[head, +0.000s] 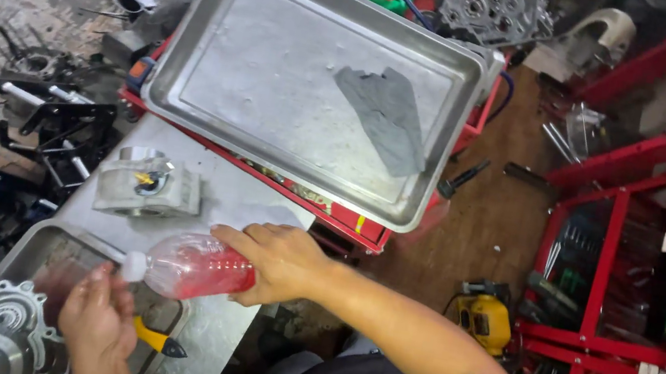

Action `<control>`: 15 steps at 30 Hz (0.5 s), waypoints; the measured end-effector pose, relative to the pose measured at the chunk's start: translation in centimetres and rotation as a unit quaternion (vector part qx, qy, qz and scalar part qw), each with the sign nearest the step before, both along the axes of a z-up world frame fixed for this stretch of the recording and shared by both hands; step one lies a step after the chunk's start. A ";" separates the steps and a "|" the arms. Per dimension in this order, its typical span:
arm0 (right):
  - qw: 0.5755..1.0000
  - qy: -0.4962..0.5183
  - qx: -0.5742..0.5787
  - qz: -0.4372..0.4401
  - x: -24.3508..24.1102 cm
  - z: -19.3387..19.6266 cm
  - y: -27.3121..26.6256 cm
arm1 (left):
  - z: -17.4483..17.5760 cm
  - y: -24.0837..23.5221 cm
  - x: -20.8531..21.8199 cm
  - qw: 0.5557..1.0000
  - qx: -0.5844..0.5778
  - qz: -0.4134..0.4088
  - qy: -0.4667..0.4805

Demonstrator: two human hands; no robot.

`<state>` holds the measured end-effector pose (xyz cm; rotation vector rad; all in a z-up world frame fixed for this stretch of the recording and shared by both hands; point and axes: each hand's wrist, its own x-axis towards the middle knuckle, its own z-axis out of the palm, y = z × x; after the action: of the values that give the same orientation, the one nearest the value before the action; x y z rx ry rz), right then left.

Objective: Cleaning a motorcycle engine casing using a brush and solvent

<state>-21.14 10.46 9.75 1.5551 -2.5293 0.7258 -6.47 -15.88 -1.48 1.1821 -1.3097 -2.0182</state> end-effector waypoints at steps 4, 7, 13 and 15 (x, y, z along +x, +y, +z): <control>0.985 -0.165 -0.039 -0.028 -0.8 -3.7 -1.7 | 0.8 1.4 0.4 0.997 -0.047 -0.001 -0.061; 0.959 -0.272 -0.056 -0.049 -1.2 -3.2 -2.7 | -1.9 0.4 1.5 0.999 -0.031 -0.008 0.000; 0.925 -0.377 -0.015 -0.035 -1.8 -3.5 -1.6 | -10.2 -9.6 3.3 0.901 0.399 -0.169 0.037; 0.915 -0.403 0.013 -0.018 -3.0 -3.3 -0.6 | -13.0 -13.3 4.3 0.589 0.738 -0.328 0.033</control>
<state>-24.13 9.83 6.48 1.3909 -3.0805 1.6094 -2.15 -29.22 -14.46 1.0499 0.5536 -3.7983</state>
